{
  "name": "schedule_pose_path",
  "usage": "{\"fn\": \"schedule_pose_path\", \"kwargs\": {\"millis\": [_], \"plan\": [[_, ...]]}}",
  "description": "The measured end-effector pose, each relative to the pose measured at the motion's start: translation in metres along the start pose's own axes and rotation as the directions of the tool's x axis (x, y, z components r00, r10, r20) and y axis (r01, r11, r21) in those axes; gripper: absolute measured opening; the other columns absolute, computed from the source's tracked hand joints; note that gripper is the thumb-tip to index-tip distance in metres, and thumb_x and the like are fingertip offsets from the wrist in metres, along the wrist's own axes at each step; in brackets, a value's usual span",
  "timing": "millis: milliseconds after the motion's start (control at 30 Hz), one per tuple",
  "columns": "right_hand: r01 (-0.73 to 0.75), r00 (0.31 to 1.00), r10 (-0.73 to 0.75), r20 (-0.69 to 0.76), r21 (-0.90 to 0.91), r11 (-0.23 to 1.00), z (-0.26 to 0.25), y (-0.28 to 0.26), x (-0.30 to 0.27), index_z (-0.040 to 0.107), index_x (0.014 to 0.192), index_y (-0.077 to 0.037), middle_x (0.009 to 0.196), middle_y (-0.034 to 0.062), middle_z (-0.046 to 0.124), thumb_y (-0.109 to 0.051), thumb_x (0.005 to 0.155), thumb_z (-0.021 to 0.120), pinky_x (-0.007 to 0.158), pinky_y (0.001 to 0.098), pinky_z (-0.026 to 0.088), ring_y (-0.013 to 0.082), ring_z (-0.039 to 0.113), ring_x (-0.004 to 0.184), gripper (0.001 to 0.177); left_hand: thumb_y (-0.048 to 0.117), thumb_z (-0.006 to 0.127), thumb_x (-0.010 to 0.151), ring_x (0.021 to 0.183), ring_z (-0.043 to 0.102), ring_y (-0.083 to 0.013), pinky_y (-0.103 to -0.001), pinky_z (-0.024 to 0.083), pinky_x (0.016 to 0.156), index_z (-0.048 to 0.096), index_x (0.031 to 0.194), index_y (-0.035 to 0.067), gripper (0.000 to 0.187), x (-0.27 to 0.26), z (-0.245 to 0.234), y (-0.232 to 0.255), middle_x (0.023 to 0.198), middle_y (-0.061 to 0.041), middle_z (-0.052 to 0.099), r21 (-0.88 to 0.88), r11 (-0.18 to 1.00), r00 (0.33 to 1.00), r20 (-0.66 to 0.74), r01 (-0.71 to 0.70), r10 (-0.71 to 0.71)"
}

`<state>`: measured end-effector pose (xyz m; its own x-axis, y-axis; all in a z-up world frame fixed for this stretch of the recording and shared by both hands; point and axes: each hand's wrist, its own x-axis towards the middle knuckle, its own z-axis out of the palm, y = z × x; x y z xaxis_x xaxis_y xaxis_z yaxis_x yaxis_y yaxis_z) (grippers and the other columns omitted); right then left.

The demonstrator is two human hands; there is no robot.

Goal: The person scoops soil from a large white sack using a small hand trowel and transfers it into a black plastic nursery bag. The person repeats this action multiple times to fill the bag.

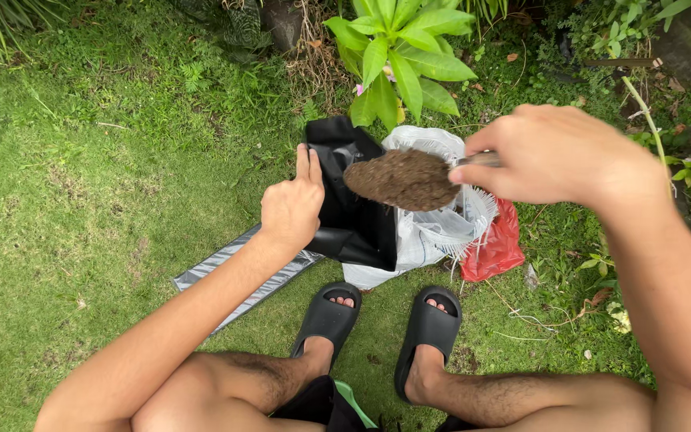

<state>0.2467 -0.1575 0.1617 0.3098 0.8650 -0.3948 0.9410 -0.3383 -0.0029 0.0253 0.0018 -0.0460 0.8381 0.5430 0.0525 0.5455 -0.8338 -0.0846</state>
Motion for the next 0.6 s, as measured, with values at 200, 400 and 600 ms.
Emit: {"fn": "schedule_pose_path", "kwargs": {"millis": [200,400,600], "plan": [[0.069,0.997,-0.067,0.035,-0.075,0.995,0.019,-0.026,0.029,0.080,0.095,-0.014,0.092,0.0171,0.076,-0.051,0.090,0.064,0.089,0.0501,0.057,0.0375,0.074,0.092,0.040,-0.004,0.068,0.059,0.061,0.072,-0.0347,-0.043,0.059,0.054,0.040,0.144,-0.014,0.090,-0.008,-0.015,-0.002,0.154,-0.032,0.041,-0.213,0.975,0.990,-0.137,-0.066,0.036],[0.131,0.991,-0.125,0.042,-0.198,0.971,0.043,-0.065,0.059,0.077,0.095,-0.003,0.098,0.0182,0.076,-0.044,0.089,0.070,0.084,0.0472,0.059,0.0355,0.074,0.095,0.042,-0.010,0.060,0.066,0.064,0.071,-0.0392,-0.047,0.060,0.060,0.038,0.148,-0.010,0.084,-0.015,-0.020,0.002,0.159,-0.028,0.036,-0.386,0.914,0.981,-0.185,-0.124,0.055],[0.303,0.952,-0.306,0.020,-0.227,0.926,0.075,-0.097,0.086,0.078,0.092,-0.005,0.095,0.0165,0.073,-0.020,0.073,0.079,0.077,0.0435,0.061,0.0332,0.075,0.090,0.024,-0.014,0.055,0.070,0.073,0.069,-0.0446,-0.048,0.059,0.067,0.035,0.150,-0.010,0.082,-0.020,-0.019,-0.005,0.160,-0.032,0.033,-0.536,0.822,0.968,-0.243,-0.193,0.069]]}}
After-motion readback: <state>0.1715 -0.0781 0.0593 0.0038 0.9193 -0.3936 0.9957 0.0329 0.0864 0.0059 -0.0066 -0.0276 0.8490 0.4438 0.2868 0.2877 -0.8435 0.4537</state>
